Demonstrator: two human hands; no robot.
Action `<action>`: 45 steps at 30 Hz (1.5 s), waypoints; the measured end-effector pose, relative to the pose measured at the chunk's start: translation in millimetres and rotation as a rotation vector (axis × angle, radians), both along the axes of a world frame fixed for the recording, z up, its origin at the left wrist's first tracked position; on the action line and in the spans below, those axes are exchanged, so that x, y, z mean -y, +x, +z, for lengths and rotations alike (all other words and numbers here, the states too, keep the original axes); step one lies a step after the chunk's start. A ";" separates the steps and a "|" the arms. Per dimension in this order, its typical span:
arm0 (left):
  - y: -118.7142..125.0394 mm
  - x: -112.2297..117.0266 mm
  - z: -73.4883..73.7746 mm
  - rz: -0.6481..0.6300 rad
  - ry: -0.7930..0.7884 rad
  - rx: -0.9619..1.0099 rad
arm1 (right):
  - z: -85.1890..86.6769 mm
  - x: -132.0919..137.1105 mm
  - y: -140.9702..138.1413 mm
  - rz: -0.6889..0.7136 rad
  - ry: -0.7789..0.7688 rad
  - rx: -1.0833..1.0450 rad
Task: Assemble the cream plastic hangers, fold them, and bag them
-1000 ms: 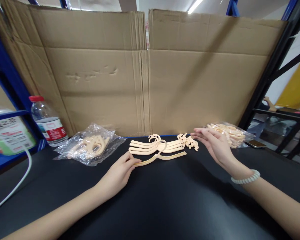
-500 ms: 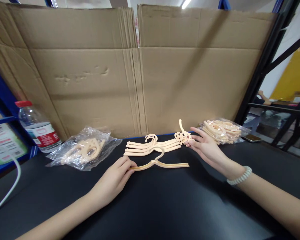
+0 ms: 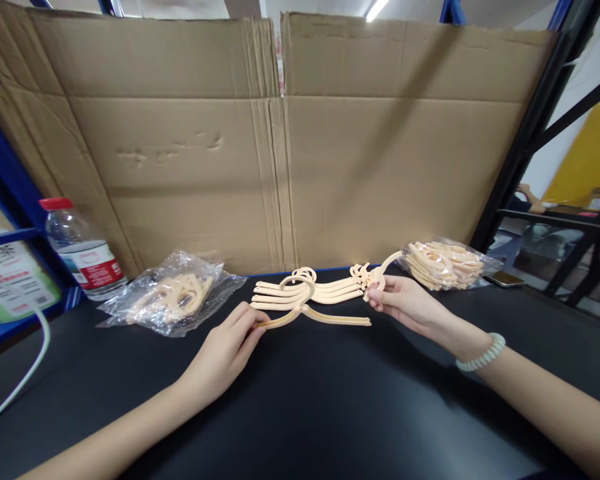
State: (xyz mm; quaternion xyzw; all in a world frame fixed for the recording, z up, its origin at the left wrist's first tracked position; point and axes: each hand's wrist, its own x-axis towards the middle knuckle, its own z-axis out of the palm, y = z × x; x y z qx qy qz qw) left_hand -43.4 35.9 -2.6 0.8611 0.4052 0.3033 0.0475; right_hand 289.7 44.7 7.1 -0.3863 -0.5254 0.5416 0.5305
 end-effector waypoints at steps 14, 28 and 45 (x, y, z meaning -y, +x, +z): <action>-2.3 -0.7 -2.7 0.045 0.064 0.049 | 4.3 3.0 2.9 0.070 -0.047 0.018; -1.7 -1.1 -4.2 -0.027 0.039 0.052 | -1.0 1.1 8.3 0.259 -0.310 -0.064; -1.0 0.3 -3.7 -0.020 0.059 0.050 | -0.7 2.8 5.9 0.273 -0.301 -0.038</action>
